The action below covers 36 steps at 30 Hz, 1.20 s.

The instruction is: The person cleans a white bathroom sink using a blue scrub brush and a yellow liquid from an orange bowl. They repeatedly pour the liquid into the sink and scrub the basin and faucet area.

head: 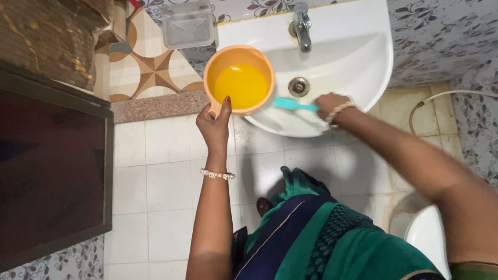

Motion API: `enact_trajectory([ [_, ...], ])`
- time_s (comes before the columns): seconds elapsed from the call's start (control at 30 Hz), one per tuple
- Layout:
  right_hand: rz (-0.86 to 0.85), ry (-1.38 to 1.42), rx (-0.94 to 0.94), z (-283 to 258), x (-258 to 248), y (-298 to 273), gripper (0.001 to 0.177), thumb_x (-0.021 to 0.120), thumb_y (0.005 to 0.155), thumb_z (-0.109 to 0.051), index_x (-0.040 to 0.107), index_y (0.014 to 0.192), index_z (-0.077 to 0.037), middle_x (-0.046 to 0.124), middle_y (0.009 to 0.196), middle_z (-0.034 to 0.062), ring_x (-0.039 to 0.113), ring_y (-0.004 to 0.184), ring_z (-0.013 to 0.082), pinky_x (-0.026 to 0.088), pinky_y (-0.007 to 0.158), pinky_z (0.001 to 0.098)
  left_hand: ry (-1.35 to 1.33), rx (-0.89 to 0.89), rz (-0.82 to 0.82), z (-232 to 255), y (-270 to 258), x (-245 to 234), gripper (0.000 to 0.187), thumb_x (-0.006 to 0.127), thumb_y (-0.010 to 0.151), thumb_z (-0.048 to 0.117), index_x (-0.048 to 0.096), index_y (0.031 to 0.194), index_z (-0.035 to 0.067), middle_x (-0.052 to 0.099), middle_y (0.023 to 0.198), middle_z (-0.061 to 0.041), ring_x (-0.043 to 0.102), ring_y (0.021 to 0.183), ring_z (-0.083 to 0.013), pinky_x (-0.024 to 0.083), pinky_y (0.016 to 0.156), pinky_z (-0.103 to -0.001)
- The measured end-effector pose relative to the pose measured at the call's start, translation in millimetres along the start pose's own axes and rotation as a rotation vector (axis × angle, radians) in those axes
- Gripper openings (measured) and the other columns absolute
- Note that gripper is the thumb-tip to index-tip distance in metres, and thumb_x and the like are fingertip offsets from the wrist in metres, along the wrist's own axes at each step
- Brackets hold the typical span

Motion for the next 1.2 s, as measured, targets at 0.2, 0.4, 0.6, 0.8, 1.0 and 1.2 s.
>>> enact_trajectory([
  [0.2,0.345,-0.355,0.033,86,-61,-35,0.032,0.076,0.085,-0.025,0.073,0.112,-0.01,0.078,0.109,0.0124,0.077,0.099,0.0289,0.062,0.079,0.0434,-0.206,0.12,-0.028,15,-3,1,0.03,0.082,0.093,0.023,0.074,0.095,-0.006,0.061,0.064,0.005,0.042,0.053,0.0001,0.03,0.047,-0.023],
  [0.4,0.273,-0.391,0.009,58,-25,0,0.032,0.075,0.085,-0.02,0.071,0.116,-0.009,0.079,0.103,0.0119,0.078,0.094,0.0288,0.061,0.076,0.0425,-0.094,0.086,0.005,6,0,1,0.03,0.083,0.09,0.022,0.076,0.091,-0.008,0.052,0.056,0.002,0.034,0.049,-0.0027,0.023,0.044,-0.025],
  [0.6,0.193,-0.379,0.014,63,-38,-14,0.042,0.08,0.08,-0.016,0.068,0.121,-0.014,0.076,0.11,0.0133,0.075,0.101,0.0309,0.06,0.081,0.0447,-0.271,0.253,-0.017,17,1,5,0.034,0.084,0.094,0.024,0.073,0.098,-0.008,0.073,0.078,0.003,0.062,0.066,-0.0007,0.048,0.058,-0.024],
  [0.8,0.052,-0.103,0.043,29,-20,-35,0.025,0.057,0.099,-0.023,0.075,0.115,-0.017,0.076,0.112,0.0161,0.074,0.104,0.0365,0.058,0.088,0.054,-0.22,0.086,-0.013,1,0,1,0.035,0.082,0.09,0.024,0.074,0.099,-0.008,0.073,0.074,-0.005,0.059,0.061,-0.0023,0.044,0.054,-0.021],
  [1.0,0.121,0.124,-0.002,-64,-13,-20,0.029,0.059,0.097,-0.029,0.066,0.118,-0.01,0.073,0.107,0.0196,0.072,0.1,0.0394,0.058,0.086,0.052,0.041,-0.005,0.075,-3,-3,-3,0.05,0.091,0.087,0.025,0.066,0.106,-0.014,0.048,0.059,-0.007,0.038,0.051,-0.0063,0.028,0.044,-0.025],
  [1.2,-0.012,-0.041,-0.079,-14,-6,-37,0.024,0.055,0.099,-0.023,0.074,0.11,-0.013,0.076,0.108,0.0202,0.073,0.101,0.0396,0.057,0.09,0.0501,0.024,-0.03,0.005,-2,-4,1,0.04,0.088,0.091,0.025,0.072,0.088,-0.012,0.047,0.059,-0.009,0.034,0.053,-0.009,0.025,0.048,-0.028],
])
Point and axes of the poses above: each hand's wrist, its own y-axis towards the middle knuckle, its own x-axis out of the palm, z = x × y, the point moved 10 cm from there along y, towards the middle knuckle
